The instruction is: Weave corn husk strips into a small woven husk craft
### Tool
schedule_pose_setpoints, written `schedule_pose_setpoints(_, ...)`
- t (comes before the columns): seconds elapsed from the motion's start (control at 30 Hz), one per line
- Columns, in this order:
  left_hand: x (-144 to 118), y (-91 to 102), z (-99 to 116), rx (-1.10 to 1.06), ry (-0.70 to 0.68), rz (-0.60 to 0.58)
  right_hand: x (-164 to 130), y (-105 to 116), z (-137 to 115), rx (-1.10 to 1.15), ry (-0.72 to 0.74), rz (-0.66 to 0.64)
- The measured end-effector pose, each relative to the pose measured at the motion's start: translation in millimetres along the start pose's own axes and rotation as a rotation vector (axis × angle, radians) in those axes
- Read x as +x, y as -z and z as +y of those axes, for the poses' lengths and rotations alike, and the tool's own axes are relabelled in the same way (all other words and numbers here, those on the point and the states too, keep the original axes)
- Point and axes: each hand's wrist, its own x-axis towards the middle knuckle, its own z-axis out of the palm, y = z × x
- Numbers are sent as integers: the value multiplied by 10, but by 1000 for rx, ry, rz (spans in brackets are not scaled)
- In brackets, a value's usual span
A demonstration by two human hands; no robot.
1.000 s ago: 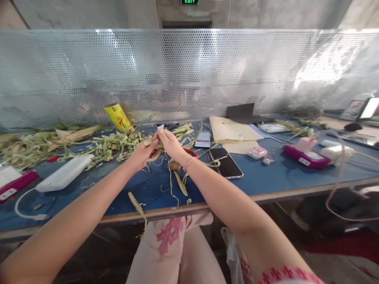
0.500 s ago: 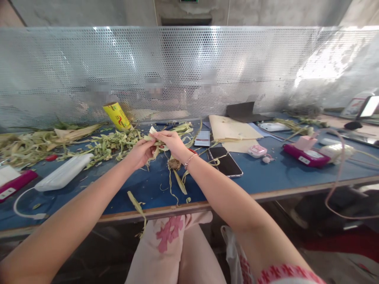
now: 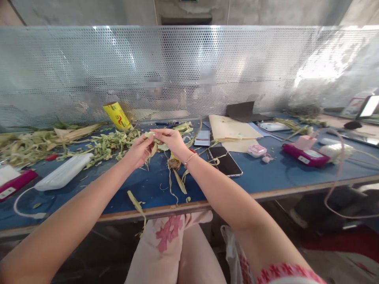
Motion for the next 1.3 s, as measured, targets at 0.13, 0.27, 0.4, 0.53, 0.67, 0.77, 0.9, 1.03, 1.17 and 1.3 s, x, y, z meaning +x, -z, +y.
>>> schedule_pose_setpoints(0.13,16,19,-14,7,12,36,-10,-2,8,-88,46,-38)
schedule_pose_setpoints(0.27,33,33,-28,31,13,63,-15,-7,3,-152,130,-81)
schedule_pose_setpoints(0.4,33,24,-28,45,-10,58,-11,-2,-4,-252,176,-115)
schedule_pose_setpoints(0.53,10,-1,1,56,-12,15,-17,-5,-18,-247,160,-109)
schedule_pose_setpoints(0.67,3,3,10,113,-36,-6,-32,-11,-38,-297,148,-103)
schedule_pose_setpoints(0.77,16,27,-8,174,-58,-22,-26,-7,-35,-319,151,-96)
schedule_pose_setpoints(0.9,28,32,-19,223,-68,-8,-1,1,-13,-329,158,-85)
schedule_pose_setpoints(1.03,19,7,9,178,-34,25,14,10,4,-320,152,-138)
schedule_pose_setpoints(1.17,19,9,9,72,-26,57,14,20,10,-345,150,-16)
schedule_pose_setpoints(1.3,42,35,-37,133,-91,73,11,12,2,-376,166,17)
